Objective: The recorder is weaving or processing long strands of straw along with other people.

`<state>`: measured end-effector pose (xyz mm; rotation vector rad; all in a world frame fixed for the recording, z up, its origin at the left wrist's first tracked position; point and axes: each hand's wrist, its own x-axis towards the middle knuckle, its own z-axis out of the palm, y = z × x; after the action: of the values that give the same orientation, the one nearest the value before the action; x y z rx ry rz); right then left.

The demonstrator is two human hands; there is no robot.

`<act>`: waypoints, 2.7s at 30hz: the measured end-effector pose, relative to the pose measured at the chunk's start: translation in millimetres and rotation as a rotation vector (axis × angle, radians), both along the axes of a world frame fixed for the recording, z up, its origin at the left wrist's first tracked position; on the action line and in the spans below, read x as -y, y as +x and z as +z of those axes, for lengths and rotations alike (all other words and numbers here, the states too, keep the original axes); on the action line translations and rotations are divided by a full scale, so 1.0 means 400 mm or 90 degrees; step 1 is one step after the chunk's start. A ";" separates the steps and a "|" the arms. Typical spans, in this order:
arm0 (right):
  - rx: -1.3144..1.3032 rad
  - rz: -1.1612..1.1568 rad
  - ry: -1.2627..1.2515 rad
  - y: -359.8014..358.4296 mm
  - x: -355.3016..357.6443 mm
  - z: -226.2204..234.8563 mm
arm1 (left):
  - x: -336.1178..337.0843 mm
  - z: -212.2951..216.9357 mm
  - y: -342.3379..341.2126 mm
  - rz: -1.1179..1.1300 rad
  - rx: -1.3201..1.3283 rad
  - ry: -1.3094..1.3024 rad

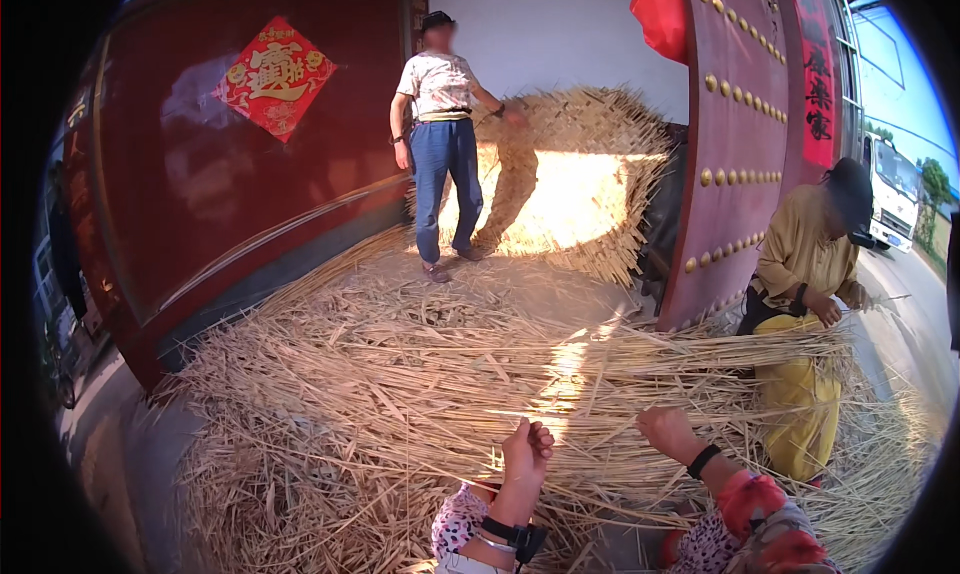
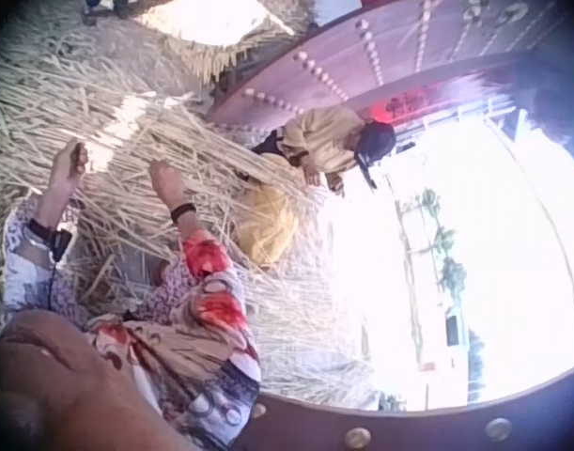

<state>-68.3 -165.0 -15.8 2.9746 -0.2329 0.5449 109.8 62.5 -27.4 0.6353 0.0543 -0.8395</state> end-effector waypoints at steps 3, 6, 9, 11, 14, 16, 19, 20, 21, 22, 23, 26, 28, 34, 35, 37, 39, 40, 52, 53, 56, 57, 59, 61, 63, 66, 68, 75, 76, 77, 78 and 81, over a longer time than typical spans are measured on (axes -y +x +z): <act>0.060 -0.007 0.003 -0.017 -0.017 0.047 | 0.012 -0.016 0.001 -0.010 -0.009 -0.006; 0.048 -0.015 -0.020 -0.046 -0.019 0.075 | 0.018 -0.026 -0.003 -0.013 -0.014 -0.002; 0.049 0.027 -0.033 -0.079 0.000 0.083 | 0.031 -0.032 -0.004 -0.014 -0.009 0.008; 0.061 0.012 -0.022 -0.101 -0.001 0.091 | 0.039 -0.035 -0.007 -0.013 -0.004 0.017; 0.080 -0.011 -0.006 -0.139 0.017 0.088 | 0.053 -0.036 -0.020 -0.017 -0.009 0.029; 0.084 -0.017 0.001 -0.158 0.010 0.105 | 0.062 -0.030 -0.028 -0.016 0.004 0.053; 0.097 -0.016 0.028 -0.194 -0.004 0.149 | 0.080 -0.037 -0.035 -0.010 0.026 0.081; 0.103 -0.014 0.026 -0.204 -0.005 0.153 | 0.083 -0.046 -0.035 -0.017 0.031 0.071; 0.110 -0.015 0.022 -0.213 -0.003 0.156 | 0.090 -0.050 -0.038 -0.021 0.032 0.072; 0.112 -0.018 0.023 -0.230 0.005 0.147 | 0.096 -0.053 -0.041 -0.037 0.033 0.062; 0.124 -0.022 0.031 -0.252 0.017 0.132 | 0.101 -0.056 -0.043 -0.052 0.034 0.051; 0.155 -0.020 0.042 -0.286 -0.001 0.156 | 0.114 -0.072 -0.050 -0.068 0.046 0.058; 0.165 -0.037 0.045 -0.314 0.008 0.150 | 0.125 -0.053 -0.069 -0.063 0.062 0.078; 0.200 -0.068 0.137 -0.368 0.016 0.186 | 0.155 -0.023 -0.083 -0.045 0.134 0.064; 0.195 -0.086 0.144 -0.380 0.023 0.187 | 0.156 -0.025 -0.091 -0.040 0.133 0.069; 0.201 -0.085 0.147 -0.388 0.027 0.197 | 0.157 -0.026 -0.088 -0.023 0.161 0.105; 0.222 -0.113 0.145 -0.398 0.039 0.201 | 0.166 -0.034 -0.087 -0.041 0.158 0.086; 0.246 -0.110 0.145 -0.402 0.046 0.197 | 0.172 -0.030 -0.096 -0.057 0.163 0.101; 0.272 -0.230 0.134 -0.483 0.114 0.198 | 0.202 -0.004 -0.152 -0.261 0.344 0.214; 0.274 -0.241 0.137 -0.493 0.117 0.198 | 0.205 0.007 -0.163 -0.313 0.377 0.238; 0.285 -0.267 0.106 -0.516 0.130 0.192 | 0.209 0.026 -0.194 -0.424 0.541 0.252; 0.287 -0.281 0.105 -0.521 0.132 0.192 | 0.214 0.023 -0.208 -0.467 0.605 0.232; 0.253 -0.278 0.101 -0.521 0.131 0.195 | 0.217 0.017 -0.220 -0.467 0.591 0.230; 0.258 -0.289 0.105 -0.526 0.125 0.197 | 0.216 0.012 -0.207 -0.356 0.431 0.217; 0.261 -0.269 0.123 -0.524 0.117 0.203 | 0.220 -0.056 -0.149 -0.346 0.347 0.142; 0.258 -0.281 0.112 -0.545 0.117 0.203 | 0.225 -0.085 -0.121 -0.222 0.156 0.126; 0.259 -0.282 0.104 -0.552 0.114 0.205 | 0.222 -0.108 -0.105 -0.149 0.086 0.139; 0.255 -0.233 0.131 -0.545 0.111 0.167 | 0.218 -0.082 -0.117 -0.129 0.102 0.129; 0.241 -0.217 0.143 -0.543 0.109 0.161 | 0.219 -0.081 -0.121 -0.129 0.101 0.129; 0.240 -0.216 0.143 -0.540 0.102 0.161 | 0.223 -0.079 -0.128 -0.132 0.106 0.135; 0.226 -0.193 0.154 -0.528 0.094 0.161 | 0.225 -0.076 -0.132 -0.134 0.114 0.142; 0.185 -0.163 0.160 -0.504 0.078 0.160 | 0.224 -0.069 -0.141 -0.148 0.121 0.133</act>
<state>-269.8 -196.2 48.1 3.0163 -0.7470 0.9768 53.4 -27.2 -55.0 0.9286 -0.1078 -1.0007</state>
